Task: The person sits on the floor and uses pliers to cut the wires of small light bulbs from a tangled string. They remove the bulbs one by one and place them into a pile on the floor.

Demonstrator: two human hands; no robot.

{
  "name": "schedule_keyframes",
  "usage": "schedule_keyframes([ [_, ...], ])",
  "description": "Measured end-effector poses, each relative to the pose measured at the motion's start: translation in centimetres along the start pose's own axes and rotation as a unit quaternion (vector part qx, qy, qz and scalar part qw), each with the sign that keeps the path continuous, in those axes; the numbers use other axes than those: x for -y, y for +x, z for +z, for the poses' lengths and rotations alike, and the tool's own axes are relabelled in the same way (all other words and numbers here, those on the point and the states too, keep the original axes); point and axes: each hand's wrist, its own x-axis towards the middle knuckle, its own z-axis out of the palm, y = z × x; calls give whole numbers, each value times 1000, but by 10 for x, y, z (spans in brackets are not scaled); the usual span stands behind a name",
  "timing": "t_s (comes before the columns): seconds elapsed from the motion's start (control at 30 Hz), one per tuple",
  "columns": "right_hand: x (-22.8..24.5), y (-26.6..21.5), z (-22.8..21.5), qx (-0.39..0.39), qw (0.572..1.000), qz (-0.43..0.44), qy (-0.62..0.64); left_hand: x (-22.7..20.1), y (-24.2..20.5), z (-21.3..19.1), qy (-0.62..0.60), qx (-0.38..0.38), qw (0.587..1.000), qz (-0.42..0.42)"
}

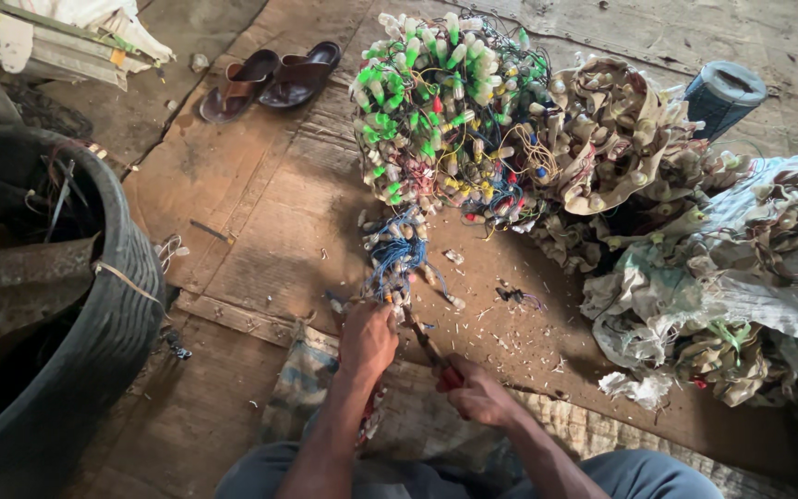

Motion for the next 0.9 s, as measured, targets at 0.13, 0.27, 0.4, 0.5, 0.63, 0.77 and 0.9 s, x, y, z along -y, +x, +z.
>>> schedule_keyframes([
  [0.13, -5, 3, -1, 1, 999, -46, -8, 0, -2, 1, -11, -26, 999, 30],
  [0.27, -4, 3, -2, 2, 1000, -17, 15, -3, -4, 2, -24, -13, 999, 29],
  [0.4, 2, 0, -3, -28, 999, 7, -47, -4, -3, 0, -19, 7, 1000, 15],
  [0.5, 7, -1, 0, -26, 995, -31, -92, -6, -1, -2, -31, 15, 999, 25],
  [0.63, 10, 0, 7, -112, 966, -16, -234, -10, -2, -2, -43, 0, 999, 16],
  [0.77, 10, 5, 12, -162, 961, -20, -224, -12, -1, 1, -47, -15, 999, 15],
  [0.9, 1, 12, 17, -172, 966, 8, -192, -10, -2, 7, -58, -24, 998, 14],
])
